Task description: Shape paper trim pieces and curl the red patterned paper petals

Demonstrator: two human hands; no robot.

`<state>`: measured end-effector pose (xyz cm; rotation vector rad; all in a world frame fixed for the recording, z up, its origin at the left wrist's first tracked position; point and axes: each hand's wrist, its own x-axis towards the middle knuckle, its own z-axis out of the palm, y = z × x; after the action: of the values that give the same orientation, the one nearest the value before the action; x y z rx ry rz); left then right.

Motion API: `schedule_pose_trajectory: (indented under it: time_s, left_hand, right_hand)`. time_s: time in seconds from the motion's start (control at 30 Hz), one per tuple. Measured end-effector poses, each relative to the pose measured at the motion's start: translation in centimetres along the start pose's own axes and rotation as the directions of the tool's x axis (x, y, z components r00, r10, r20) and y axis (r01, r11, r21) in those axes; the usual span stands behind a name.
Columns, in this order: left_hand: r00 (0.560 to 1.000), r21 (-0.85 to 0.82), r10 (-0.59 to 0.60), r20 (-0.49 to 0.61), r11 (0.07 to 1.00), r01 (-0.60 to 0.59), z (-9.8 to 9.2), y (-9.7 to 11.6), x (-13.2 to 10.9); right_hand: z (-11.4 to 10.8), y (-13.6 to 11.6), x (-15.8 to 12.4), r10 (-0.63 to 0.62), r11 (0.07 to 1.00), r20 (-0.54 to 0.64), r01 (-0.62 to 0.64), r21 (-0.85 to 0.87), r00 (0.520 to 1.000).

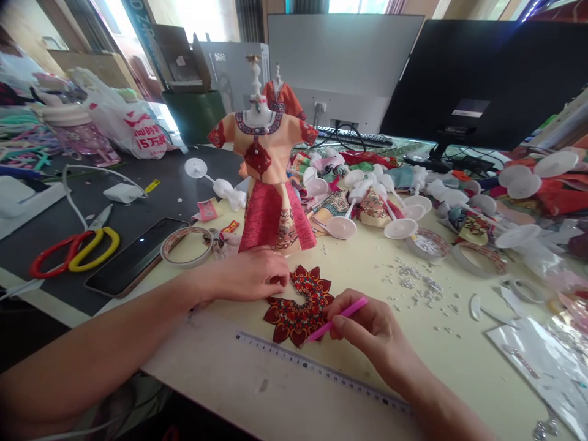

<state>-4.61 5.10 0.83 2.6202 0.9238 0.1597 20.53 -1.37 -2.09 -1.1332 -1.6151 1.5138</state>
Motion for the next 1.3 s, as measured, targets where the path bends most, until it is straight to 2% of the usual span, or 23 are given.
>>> schedule_pose_trajectory:
  time_s: [0.23, 0.43, 0.5, 0.63, 0.77, 1.03, 1.3]
  left_hand:
    - [0.998, -0.066, -0.004, 0.07, 0.998, 0.009, 0.3, 0.1, 0.0]
    - [0.998, -0.057, 0.022, 0.065, 0.998, -0.018, 0.6, 0.6, 0.0]
    - [0.999, -0.047, 0.01, 0.048, 0.999, -0.008, 0.6, 0.7, 0.1]
    - [0.999, -0.065, 0.009, 0.041, 0.998, -0.006, 0.3, 0.8, 0.1]
    - [0.994, -0.137, 0.064, 0.083, 0.989, -0.052, 0.2, 1.2, 0.0]
    - [0.98, -0.156, 0.181, 0.081, 0.974, -0.167, 0.5, 1.5, -0.2]
    - [0.968, -0.115, 0.236, 0.08, 0.967, -0.226, 0.8, 1.6, -0.2]
  right_hand:
    - [-0.3, -0.2, 0.2, 0.078, 0.997, 0.017, -0.079, 0.025, 0.997]
    - [-1.2, -0.1, 0.6, 0.037, 0.995, -0.136, -0.024, 0.096, 0.99]
    - [-1.1, -0.2, 0.7, 0.023, 0.991, -0.153, -0.002, 0.133, 0.988]
    - [-0.1, -0.4, 0.4, 0.059, 0.972, -0.038, -0.049, 0.228, 0.997]
    - [0.4, -0.5, 0.1, 0.097, 0.973, 0.056, -0.106, 0.205, 0.994]
    - [-1.6, -0.4, 0.7, 0.072, 0.979, -0.045, -0.061, 0.195, 0.996]
    - [-1.3, -0.5, 0.5, 0.071, 0.98, -0.042, -0.062, 0.19, 0.997]
